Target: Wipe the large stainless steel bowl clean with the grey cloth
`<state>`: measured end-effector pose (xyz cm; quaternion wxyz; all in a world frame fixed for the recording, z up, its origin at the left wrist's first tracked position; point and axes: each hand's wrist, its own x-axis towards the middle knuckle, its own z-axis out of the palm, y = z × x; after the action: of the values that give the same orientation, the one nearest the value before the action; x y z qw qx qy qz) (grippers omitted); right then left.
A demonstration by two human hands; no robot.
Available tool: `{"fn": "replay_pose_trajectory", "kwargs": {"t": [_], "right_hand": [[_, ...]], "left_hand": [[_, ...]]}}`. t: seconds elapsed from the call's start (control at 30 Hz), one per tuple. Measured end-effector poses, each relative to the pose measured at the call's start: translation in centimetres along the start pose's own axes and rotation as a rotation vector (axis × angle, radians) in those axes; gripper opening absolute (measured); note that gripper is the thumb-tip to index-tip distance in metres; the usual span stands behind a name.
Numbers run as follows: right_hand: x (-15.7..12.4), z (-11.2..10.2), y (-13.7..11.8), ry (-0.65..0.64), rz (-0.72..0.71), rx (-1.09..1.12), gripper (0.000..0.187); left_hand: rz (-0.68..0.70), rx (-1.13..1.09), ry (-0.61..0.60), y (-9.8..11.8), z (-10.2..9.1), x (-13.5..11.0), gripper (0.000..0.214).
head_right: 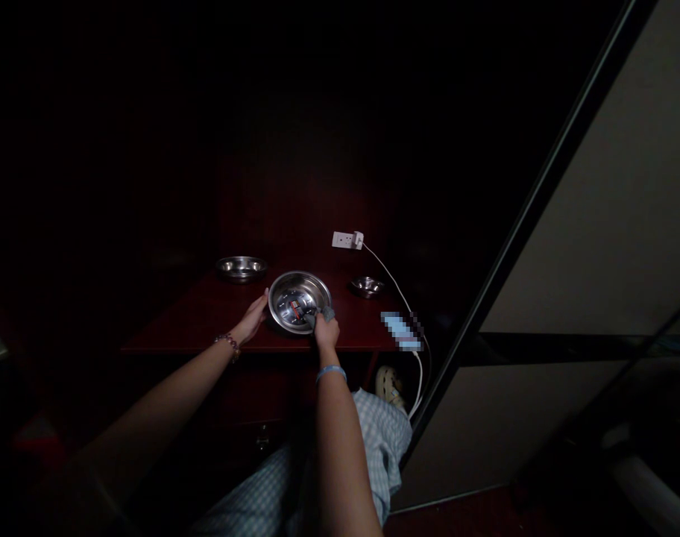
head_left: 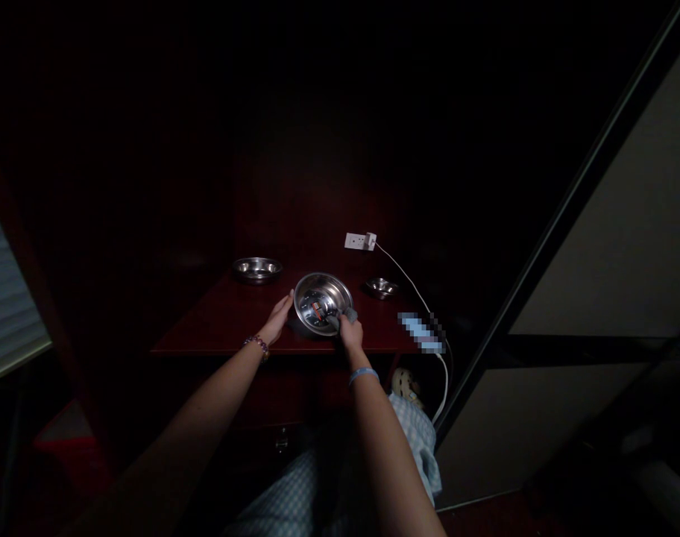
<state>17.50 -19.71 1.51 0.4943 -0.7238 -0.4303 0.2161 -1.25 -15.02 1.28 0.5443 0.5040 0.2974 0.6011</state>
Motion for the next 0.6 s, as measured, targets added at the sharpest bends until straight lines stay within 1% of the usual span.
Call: {"fn": "replay_pose_trajectory", "kwargs": {"t": [0.23, 0.4, 0.5, 0.53, 0.6], "right_hand": [[-0.01, 0.01, 0.03, -0.009, -0.001, -0.005, 0.029], [0.00, -0.05, -0.05, -0.002, 0.008, 0.002, 0.030], [0.12, -0.05, 0.08, -0.012, 0.015, -0.012, 0.031], [0.19, -0.03, 0.18, -0.011, 0.009, -0.015, 0.030], [0.32, 0.01, 0.40, 0.005, -0.056, -0.016, 0.029]], "left_hand": [[-0.001, 0.014, -0.017, -0.07, -0.10, 0.00, 0.058], [0.003, 0.007, -0.026, -0.04, -0.09, -0.01, 0.064], [-0.013, 0.022, -0.005, -0.02, -0.07, -0.03, 0.064], [-0.020, 0.029, 0.003, 0.00, -0.05, -0.06, 0.064], [-0.030, 0.040, 0.005, 0.06, -0.01, -0.13, 0.065]]}}
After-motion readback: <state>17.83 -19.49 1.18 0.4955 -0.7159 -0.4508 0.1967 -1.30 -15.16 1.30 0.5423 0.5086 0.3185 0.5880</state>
